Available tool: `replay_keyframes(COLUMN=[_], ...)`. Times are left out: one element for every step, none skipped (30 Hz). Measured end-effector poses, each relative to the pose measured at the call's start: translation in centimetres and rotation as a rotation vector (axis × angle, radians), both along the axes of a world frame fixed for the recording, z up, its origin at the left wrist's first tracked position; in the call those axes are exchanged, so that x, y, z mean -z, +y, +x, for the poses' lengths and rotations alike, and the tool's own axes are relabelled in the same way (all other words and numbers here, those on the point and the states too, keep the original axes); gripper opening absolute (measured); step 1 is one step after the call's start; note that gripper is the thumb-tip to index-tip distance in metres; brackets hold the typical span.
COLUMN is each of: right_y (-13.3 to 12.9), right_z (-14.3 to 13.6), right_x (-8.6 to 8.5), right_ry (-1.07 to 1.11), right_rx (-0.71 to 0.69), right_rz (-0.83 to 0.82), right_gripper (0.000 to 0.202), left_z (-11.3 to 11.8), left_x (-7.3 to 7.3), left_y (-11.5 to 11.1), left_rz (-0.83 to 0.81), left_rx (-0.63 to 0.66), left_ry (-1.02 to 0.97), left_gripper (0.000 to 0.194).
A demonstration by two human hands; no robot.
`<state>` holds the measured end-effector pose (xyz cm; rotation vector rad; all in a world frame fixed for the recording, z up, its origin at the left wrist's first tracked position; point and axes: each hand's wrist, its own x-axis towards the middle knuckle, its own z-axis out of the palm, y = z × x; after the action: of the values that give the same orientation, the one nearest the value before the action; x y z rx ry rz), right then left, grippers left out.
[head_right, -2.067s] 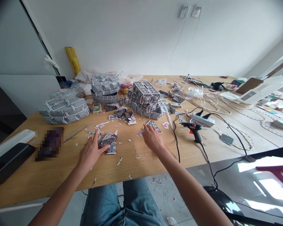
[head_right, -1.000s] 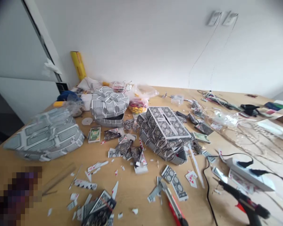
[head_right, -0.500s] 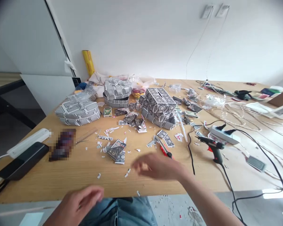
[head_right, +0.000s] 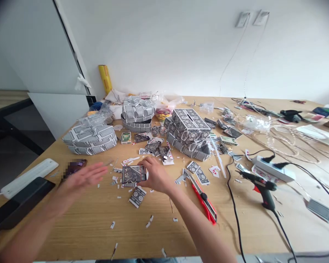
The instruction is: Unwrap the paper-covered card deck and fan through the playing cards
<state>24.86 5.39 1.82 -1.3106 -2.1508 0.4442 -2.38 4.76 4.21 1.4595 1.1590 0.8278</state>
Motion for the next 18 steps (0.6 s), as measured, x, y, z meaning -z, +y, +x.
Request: replay_keyframes(right_y=[-0.1,-0.2,-0.2,-0.1,0.1,0.3,0.6,0.9,1.1,1.3,1.4,1.4,1.4,1.3,1.2,1.1,1.0,0.9], right_z=[-0.5,-1.2,-1.8,-2.3,-2.7,-3.0,-3.1,-3.0,-2.9,-2.7,-2.5,-2.3,-2.1,-2.1,-2.0,-2.0,-2.0,-2.1], right_x=[-0.2,-0.4,-0.5,-0.4,-0.2,0.0,0.3,0.7,1.0,1.3,1.6,1.8,2.0,2.0,2.0,2.0,1.8,1.7], right_ry=[0.044,0.077,0.100,0.116,0.131,0.149,0.167,0.183,0.193,0.191,0.175,0.140,0.089,0.031,-0.030,-0.085,-0.128,-0.162], right_rx=[0.053,0.092,0.118,0.129,0.126,0.105,0.068,0.021,-0.024,-0.060,-0.074,-0.067,-0.046,-0.024,-0.010,-0.003,-0.004,-0.009], right_rz=[0.056,0.103,0.139,0.161,0.164,0.150,0.118,0.076,0.028,-0.012,-0.036,-0.040,-0.030,-0.012,0.005,0.014,0.011,-0.003], right_gripper=[0.063,0.062,0.061,0.059,0.059,0.059,0.061,0.061,0.059,0.056,0.050,0.043,0.038,0.034,0.031,0.028,0.025,0.023], left_z=[1.2,2.5,3.7,4.8,5.6,6.1,6.3,6.3,6.0,5.7,5.4,5.1,4.9,4.8,4.8,4.8,4.8,4.9], left_x=[0.5,1.1,1.7,2.2,2.7,3.2,3.6,3.9,4.3,4.6,4.9,5.2,5.5,5.7,5.9,6.0,6.1,6.1], left_y=[0.6,1.0,1.2,1.4,1.5,1.6,1.7,1.9,2.0,2.1,2.2,2.3,2.4,2.3,2.3,2.2,2.0,1.9], left_rz=[-0.089,-0.168,-0.216,-0.242,-0.246,-0.237,-0.224,-0.215,-0.217,-0.229,-0.243,-0.254,-0.258,-0.254,-0.249,-0.249,-0.256,-0.265], left_rx=[0.002,0.015,0.036,0.041,0.027,0.002,-0.029,-0.058,-0.076,-0.080,-0.072,-0.057,-0.040,-0.026,-0.013,0.001,0.015,0.028], left_ry=[-0.113,-0.225,-0.325,-0.397,-0.436,-0.456,-0.460,-0.452,-0.439,-0.421,-0.399,-0.372,-0.340,-0.305,-0.265,-0.224,-0.190,-0.165], left_gripper=[0.087,0.105,0.117,0.120,0.116,0.109,0.100,0.091,0.085,0.081,0.080,0.081,0.081,0.082,0.082,0.083,0.083,0.084])
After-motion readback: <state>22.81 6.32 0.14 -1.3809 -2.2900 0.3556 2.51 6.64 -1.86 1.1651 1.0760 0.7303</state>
